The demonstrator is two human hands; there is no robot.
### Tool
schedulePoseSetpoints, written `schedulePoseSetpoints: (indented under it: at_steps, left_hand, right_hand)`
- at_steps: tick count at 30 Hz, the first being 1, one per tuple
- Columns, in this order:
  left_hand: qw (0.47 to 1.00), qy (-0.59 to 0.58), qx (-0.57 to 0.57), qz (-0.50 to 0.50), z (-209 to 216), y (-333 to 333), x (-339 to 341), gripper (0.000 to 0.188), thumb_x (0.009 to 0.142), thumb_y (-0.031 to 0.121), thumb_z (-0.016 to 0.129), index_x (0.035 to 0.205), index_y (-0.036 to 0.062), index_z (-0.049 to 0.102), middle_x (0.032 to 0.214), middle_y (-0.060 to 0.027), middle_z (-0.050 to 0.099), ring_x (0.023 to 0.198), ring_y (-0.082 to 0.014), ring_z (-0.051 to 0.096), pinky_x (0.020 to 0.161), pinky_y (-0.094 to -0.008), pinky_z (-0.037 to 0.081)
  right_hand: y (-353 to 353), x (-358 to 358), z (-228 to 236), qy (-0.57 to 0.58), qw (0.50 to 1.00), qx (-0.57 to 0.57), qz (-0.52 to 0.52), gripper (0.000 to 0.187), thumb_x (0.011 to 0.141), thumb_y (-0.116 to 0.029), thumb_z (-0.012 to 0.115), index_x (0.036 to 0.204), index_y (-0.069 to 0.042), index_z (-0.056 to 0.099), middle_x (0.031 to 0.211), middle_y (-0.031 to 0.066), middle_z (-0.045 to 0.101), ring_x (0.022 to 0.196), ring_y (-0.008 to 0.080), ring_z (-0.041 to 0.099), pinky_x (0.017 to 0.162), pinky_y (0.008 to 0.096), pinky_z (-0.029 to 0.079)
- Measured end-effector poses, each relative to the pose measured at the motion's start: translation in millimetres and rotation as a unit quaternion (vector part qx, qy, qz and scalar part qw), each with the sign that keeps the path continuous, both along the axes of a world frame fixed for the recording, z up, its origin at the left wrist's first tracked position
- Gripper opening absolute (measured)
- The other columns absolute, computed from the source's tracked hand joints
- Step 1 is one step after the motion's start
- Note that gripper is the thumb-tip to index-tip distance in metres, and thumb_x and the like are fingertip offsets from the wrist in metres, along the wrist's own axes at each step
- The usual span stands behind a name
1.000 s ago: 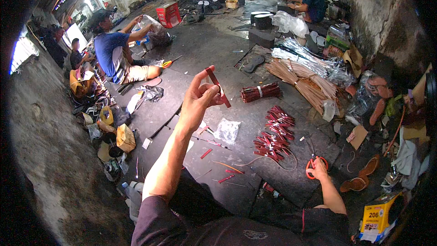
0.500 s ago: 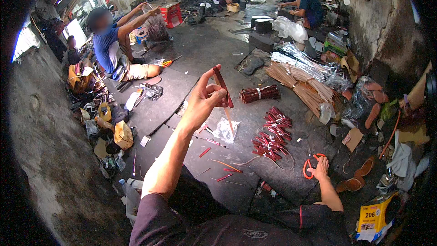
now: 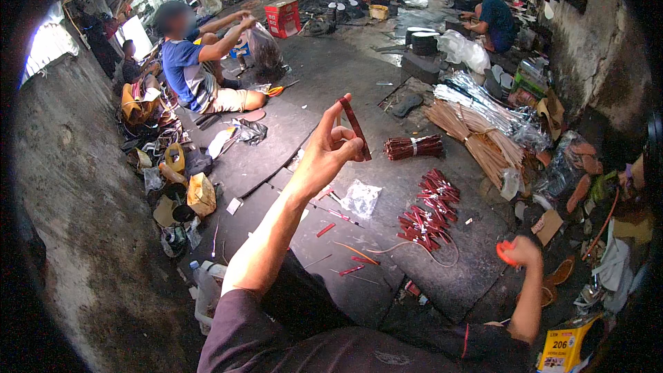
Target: The person sits on the floor and uses red-handled scissors to cut long reddish-brown cords into short segments. The person repeatedly picks up a cord, cuts it, and places the cut pieces into a growing pile on the floor.
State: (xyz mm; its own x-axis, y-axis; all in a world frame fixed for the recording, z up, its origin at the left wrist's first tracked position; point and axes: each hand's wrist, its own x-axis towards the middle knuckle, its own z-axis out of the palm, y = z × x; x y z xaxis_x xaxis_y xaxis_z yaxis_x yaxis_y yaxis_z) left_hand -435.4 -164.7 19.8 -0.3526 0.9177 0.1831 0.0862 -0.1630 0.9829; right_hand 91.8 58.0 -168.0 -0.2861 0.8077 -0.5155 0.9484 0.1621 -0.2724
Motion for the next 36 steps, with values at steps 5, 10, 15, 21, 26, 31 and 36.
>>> schedulePoseSetpoints:
  at_steps: [5,10,15,21,26,31,36]
  left_hand:
    - [0.999,-0.050,0.002,-0.017,-7.7,16.8,1.0,0.082,0.091,0.009,0.065,0.157,0.0172,0.018,0.095,-0.0079,0.063,0.089,-0.0191,0.066,0.085,-0.0347,0.053]
    - [1.000,-0.026,0.003,-0.017,4.3,15.0,-0.9,0.083,0.091,0.010,0.066,0.158,0.0180,0.017,0.099,-0.0094,0.064,0.090,-0.0194,0.065,0.086,-0.0347,0.052]
    - [1.000,-0.008,-0.017,-0.020,6.1,-2.6,2.7,0.080,0.091,0.009,0.065,0.157,0.0195,0.021,0.092,-0.0080,0.061,0.086,-0.0185,0.066,0.082,-0.0337,0.054]
    - [0.998,0.001,-0.044,-0.044,9.3,-12.9,2.3,0.080,0.090,0.007,0.065,0.156,0.0193,0.022,0.090,-0.0059,0.060,0.083,-0.0168,0.066,0.079,-0.0309,0.054]
    - [0.997,0.002,-0.042,-0.061,6.9,-14.0,1.5,0.079,0.093,0.001,0.062,0.157,0.0190,0.019,0.092,-0.0058,0.060,0.083,-0.0163,0.068,0.078,-0.0315,0.058]
    - [0.996,0.024,-0.054,-0.059,12.3,-14.4,5.2,0.079,0.093,0.001,0.063,0.157,0.0176,0.019,0.090,-0.0055,0.060,0.082,-0.0155,0.067,0.077,-0.0312,0.059]
    - [0.996,0.018,-0.061,-0.057,14.6,-9.8,11.5,0.082,0.087,0.003,0.065,0.156,0.0139,0.022,0.088,-0.0069,0.063,0.081,-0.0167,0.067,0.074,-0.0297,0.055]
  right_hand:
    - [45.4,-95.4,101.4,0.288,0.945,0.126,0.087,0.030,0.088,-0.031,0.070,0.097,-0.002,0.065,0.084,0.0104,0.070,0.076,0.0185,0.066,0.066,0.0325,0.052]
    - [-40.4,-258.5,160.1,0.596,0.777,-0.200,-0.024,0.036,0.100,-0.041,0.046,0.104,-0.009,0.062,0.070,-0.0039,0.056,0.052,0.0025,0.050,0.035,0.0173,0.037]
    - [-147.8,-309.2,94.1,0.661,0.687,-0.299,0.047,0.049,0.095,-0.045,0.061,0.113,0.001,0.057,0.076,-0.0004,0.052,0.051,0.0053,0.048,0.044,0.0193,0.045]
    - [-182.5,-308.1,65.6,0.651,0.682,-0.298,0.152,0.096,0.085,-0.078,0.043,0.136,0.003,0.043,0.093,0.0031,0.053,0.082,0.0115,0.056,0.077,0.0296,0.049]
    - [-176.9,-299.6,86.8,0.591,0.750,-0.167,0.245,0.092,0.088,-0.078,0.038,0.132,0.003,0.046,0.086,0.0050,0.057,0.076,0.0150,0.058,0.071,0.0310,0.049]
    - [-180.7,-302.6,90.8,0.600,0.758,-0.129,0.221,0.079,0.089,-0.068,0.052,0.128,0.001,0.050,0.084,0.0059,0.059,0.071,0.0172,0.059,0.066,0.0324,0.049]
    - [-177.6,-299.0,88.9,0.586,0.776,-0.100,0.213,0.079,0.088,-0.068,0.054,0.128,-0.001,0.049,0.082,0.0067,0.062,0.071,0.0169,0.061,0.062,0.0304,0.049]
